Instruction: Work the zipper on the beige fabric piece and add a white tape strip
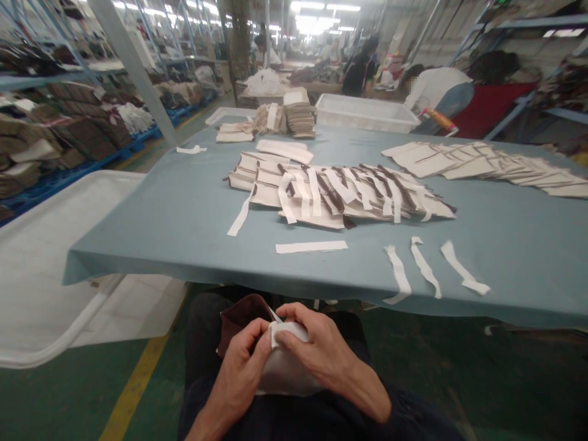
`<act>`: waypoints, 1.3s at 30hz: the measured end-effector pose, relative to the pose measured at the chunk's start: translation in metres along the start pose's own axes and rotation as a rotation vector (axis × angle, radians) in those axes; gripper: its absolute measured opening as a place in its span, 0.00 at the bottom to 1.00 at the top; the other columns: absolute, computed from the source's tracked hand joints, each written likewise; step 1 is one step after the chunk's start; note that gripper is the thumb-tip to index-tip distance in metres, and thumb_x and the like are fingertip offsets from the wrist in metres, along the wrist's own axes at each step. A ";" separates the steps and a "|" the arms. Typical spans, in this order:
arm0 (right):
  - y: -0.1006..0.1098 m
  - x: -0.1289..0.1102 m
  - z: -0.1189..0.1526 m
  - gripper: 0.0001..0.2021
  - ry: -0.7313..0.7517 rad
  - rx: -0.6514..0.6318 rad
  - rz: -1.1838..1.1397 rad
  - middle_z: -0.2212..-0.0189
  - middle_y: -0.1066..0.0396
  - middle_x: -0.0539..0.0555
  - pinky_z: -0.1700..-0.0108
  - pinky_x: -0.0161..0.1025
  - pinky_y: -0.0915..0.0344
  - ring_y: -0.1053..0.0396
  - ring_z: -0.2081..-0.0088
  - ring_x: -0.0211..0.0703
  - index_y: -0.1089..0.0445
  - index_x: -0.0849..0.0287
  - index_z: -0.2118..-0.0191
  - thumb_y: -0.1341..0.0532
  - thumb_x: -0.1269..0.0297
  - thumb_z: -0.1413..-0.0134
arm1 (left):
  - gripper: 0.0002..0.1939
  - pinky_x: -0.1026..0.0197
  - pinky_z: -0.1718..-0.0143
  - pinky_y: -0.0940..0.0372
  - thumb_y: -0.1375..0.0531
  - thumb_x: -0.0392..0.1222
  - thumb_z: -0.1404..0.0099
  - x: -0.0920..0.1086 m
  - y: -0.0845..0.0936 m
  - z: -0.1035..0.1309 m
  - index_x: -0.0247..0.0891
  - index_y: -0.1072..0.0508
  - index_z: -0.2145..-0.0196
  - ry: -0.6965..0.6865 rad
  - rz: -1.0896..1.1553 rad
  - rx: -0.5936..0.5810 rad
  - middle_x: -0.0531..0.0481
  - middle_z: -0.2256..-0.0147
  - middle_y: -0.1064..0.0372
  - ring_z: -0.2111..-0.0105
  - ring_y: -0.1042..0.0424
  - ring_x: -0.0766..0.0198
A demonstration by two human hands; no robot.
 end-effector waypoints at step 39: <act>0.001 0.000 0.026 0.10 0.034 0.429 0.034 0.72 0.31 0.49 0.66 0.36 0.39 0.31 0.70 0.41 0.34 0.56 0.71 0.40 0.62 0.38 | 0.26 0.64 0.73 0.45 0.40 0.63 0.35 -0.019 0.002 0.000 0.35 0.28 0.75 0.086 0.181 0.081 0.53 0.77 0.39 0.75 0.43 0.64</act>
Point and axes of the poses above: each hand's wrist, its own z-axis away from the middle knuckle, its own y-axis out of the back of the hand, x = y × z, the point moved 9 cm from there along -z, towards the middle knuckle
